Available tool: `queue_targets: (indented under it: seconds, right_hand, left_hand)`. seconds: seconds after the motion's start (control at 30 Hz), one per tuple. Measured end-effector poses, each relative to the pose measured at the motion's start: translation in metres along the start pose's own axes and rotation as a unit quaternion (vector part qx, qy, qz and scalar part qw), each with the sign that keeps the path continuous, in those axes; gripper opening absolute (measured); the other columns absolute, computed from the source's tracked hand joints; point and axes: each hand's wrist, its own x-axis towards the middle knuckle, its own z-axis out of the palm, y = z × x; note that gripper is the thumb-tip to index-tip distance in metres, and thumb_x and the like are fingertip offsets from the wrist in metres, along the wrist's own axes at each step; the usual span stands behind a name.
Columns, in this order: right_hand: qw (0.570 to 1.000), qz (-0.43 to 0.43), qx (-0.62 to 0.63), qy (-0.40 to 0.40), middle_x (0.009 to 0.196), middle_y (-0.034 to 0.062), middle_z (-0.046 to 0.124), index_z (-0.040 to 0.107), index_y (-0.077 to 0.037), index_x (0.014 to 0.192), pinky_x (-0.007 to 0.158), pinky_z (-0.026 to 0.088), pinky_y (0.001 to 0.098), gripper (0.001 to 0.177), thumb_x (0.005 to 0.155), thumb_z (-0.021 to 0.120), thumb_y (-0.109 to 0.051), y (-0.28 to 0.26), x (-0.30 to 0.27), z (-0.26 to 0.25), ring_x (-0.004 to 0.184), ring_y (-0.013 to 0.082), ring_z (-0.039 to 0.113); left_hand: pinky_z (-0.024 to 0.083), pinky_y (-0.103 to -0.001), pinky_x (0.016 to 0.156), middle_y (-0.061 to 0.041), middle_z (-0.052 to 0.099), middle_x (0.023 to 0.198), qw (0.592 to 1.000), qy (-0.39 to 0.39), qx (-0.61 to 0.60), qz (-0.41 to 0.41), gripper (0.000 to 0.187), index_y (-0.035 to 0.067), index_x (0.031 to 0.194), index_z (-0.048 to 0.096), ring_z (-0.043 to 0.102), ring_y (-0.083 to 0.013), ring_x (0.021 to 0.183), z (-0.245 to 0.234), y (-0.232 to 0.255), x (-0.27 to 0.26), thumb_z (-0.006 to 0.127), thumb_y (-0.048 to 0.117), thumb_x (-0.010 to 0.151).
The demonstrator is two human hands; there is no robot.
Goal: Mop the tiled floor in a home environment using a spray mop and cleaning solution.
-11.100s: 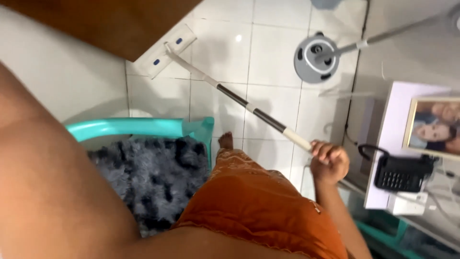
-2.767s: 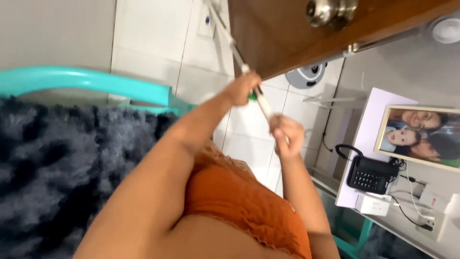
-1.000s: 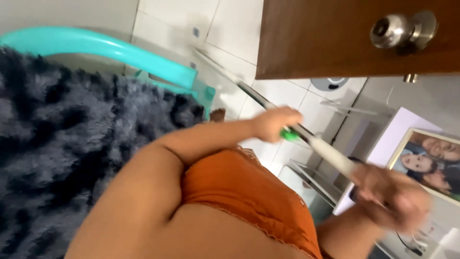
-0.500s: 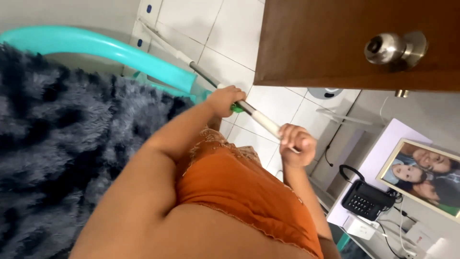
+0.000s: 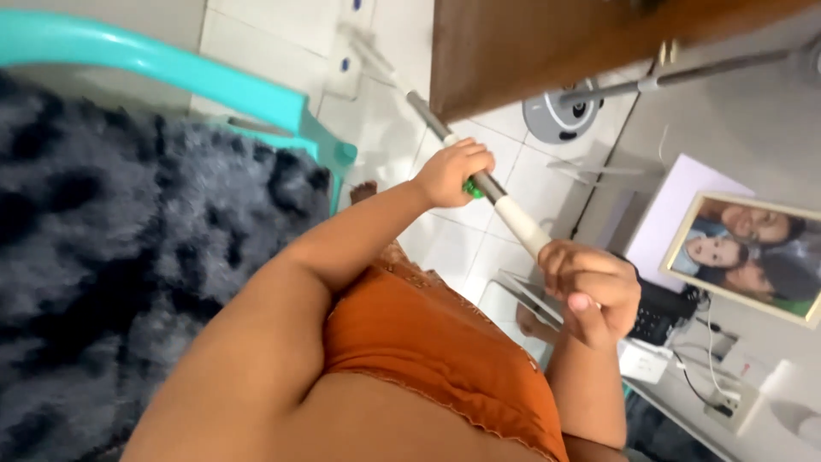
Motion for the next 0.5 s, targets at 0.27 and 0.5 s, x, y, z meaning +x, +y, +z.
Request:
queue_targets:
  seconds: [0.27,0.5]
  right_hand:
    - [0.996,0.057,-0.070,-0.021,0.062,0.0090,0.048,0.046,0.000,0.059,0.061,0.050,0.0408,0.042,0.096,0.055,-0.017,-0.054,-0.124,-0.011,0.055,0.0223,0.051]
    - [0.994,0.106,-0.021,-0.029,0.062,0.0111,0.054,0.052,-0.002,0.060,0.062,0.048,0.0443,0.044,0.099,0.055,-0.022,-0.190,-0.203,-0.080,0.055,0.0217,0.055]
  left_hand:
    - [0.049,-0.043,0.083,-0.005,0.058,0.094,0.999,-0.035,-0.036,0.005,0.031,0.013,0.093,0.057,0.056,-0.0304,0.096,0.102,0.046,-0.061,0.079,0.008,0.072]
    - [0.050,-0.045,0.089,-0.009,0.061,0.107,0.988,-0.030,-0.138,0.069,0.046,0.012,0.106,0.057,0.057,-0.0337,0.105,0.179,0.187,-0.090,0.080,0.011,0.066]
